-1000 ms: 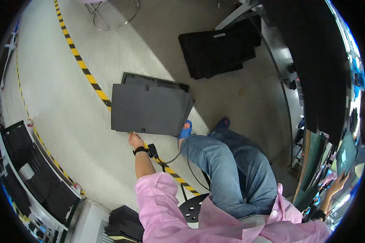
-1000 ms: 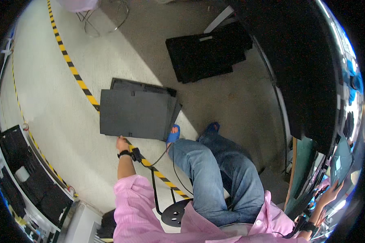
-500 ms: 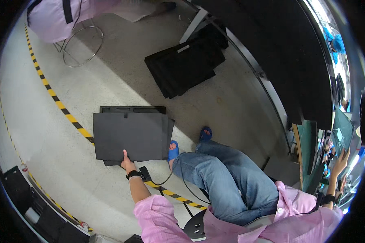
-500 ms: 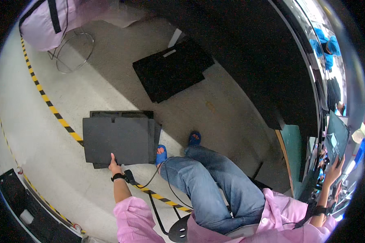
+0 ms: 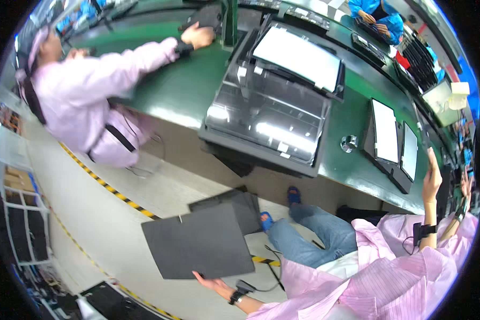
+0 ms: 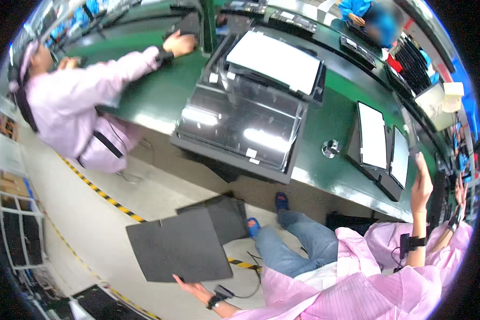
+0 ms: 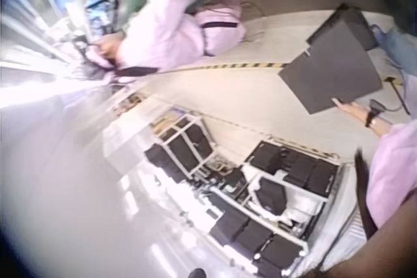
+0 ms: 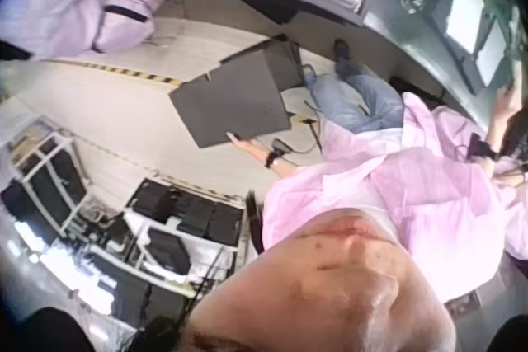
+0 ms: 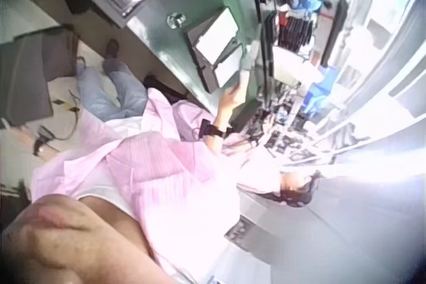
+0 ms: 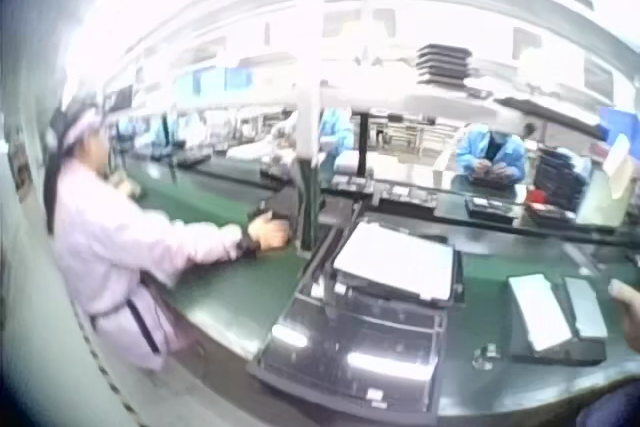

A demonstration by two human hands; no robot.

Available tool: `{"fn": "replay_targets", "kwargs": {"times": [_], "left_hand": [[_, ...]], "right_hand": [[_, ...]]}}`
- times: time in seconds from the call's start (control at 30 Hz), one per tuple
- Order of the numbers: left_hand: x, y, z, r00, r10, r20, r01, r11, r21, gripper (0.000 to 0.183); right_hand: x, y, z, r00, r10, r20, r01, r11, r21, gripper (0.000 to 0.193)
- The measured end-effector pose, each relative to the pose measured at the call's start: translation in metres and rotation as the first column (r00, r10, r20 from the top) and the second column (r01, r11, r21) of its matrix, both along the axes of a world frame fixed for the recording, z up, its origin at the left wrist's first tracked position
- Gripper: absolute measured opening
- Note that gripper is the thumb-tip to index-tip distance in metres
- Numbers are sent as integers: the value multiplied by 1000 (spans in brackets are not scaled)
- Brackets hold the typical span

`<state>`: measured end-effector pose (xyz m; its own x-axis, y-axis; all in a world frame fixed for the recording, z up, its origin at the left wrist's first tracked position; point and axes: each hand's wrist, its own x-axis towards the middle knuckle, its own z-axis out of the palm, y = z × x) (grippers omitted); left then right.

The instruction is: The worker takes tablets from the assembly line, checks the screen, and places them into protective plastic sleeves.

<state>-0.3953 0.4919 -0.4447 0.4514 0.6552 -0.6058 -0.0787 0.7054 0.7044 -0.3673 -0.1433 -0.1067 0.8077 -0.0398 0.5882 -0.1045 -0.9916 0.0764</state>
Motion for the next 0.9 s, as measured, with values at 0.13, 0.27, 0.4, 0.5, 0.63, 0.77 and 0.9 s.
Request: {"fn": "replay_targets", "kwargs": {"times": [0.13, 0.27, 0.4, 0.5, 0.63, 0.77, 0.9], "left_hand": [[19, 17, 161, 969, -166, 182, 160, 986, 49, 55], [145, -13, 258, 872, -477, 108, 345, 757, 555, 54], [333, -129, 325, 340, -940, 37, 735, 289, 613, 62], [416, -189, 328, 84, -993, -79, 725, 6, 689, 68], [493, -239, 300, -99, -980, -175, 585, -199, 786, 73], [509, -253, 328, 499, -586, -639, 46, -718, 695, 77], [417, -275, 370, 391, -601, -697, 158, -703, 694, 80]], "right_hand": [[8, 13, -3, 995, 50, 91, -62, 989, 136, 40], [22, 26, 4, 980, 80, 183, -116, 975, 191, 45], [44, 17, 7, 946, 181, 269, -235, 955, 181, 47], [85, 23, 24, 883, 347, 317, -409, 899, 157, 41], [137, 33, 46, 853, 468, 229, -491, 870, 51, 30], [211, 29, 65, 670, 740, 63, -730, 672, -128, 30], [295, 19, 71, 521, 845, -119, -847, 494, -198, 32]]}}
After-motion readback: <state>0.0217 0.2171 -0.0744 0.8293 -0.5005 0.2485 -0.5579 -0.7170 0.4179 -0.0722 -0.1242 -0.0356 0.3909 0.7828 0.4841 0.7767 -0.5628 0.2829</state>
